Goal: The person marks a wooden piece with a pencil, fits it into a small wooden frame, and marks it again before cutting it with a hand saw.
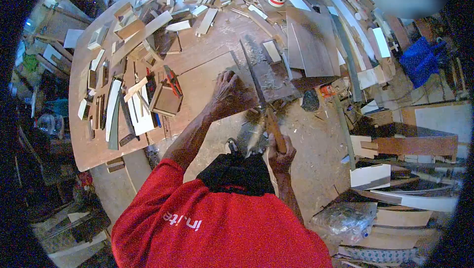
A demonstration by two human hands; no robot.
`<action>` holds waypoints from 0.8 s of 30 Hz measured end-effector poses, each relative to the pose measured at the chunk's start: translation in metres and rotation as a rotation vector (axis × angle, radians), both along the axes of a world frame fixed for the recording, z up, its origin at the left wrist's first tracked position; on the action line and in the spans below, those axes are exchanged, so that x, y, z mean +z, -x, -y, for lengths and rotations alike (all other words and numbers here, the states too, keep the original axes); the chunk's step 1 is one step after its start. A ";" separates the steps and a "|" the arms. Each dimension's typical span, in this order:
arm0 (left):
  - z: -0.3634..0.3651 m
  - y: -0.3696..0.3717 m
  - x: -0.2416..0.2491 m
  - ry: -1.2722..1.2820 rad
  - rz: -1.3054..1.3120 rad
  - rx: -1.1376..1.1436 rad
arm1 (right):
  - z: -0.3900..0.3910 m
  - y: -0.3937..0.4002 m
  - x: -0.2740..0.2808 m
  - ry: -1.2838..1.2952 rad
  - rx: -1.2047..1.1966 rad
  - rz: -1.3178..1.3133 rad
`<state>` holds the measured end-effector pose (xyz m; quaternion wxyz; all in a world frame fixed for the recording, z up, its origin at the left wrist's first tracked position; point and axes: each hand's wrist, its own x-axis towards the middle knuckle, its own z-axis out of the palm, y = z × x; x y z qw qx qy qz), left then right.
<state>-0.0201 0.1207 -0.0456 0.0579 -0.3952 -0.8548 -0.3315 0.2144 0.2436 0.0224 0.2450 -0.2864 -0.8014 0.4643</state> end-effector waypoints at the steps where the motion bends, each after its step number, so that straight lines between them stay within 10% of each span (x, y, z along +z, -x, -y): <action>1: -0.001 0.001 -0.004 0.049 0.071 0.024 | -0.002 -0.009 -0.010 -0.056 0.009 -0.005; 12: -0.024 -0.027 -0.017 0.311 0.046 0.326 | -0.011 -0.063 -0.015 -0.074 0.018 -0.031; 24: -0.036 -0.078 -0.028 0.013 0.064 0.321 | -0.033 -0.096 -0.024 0.066 0.020 0.050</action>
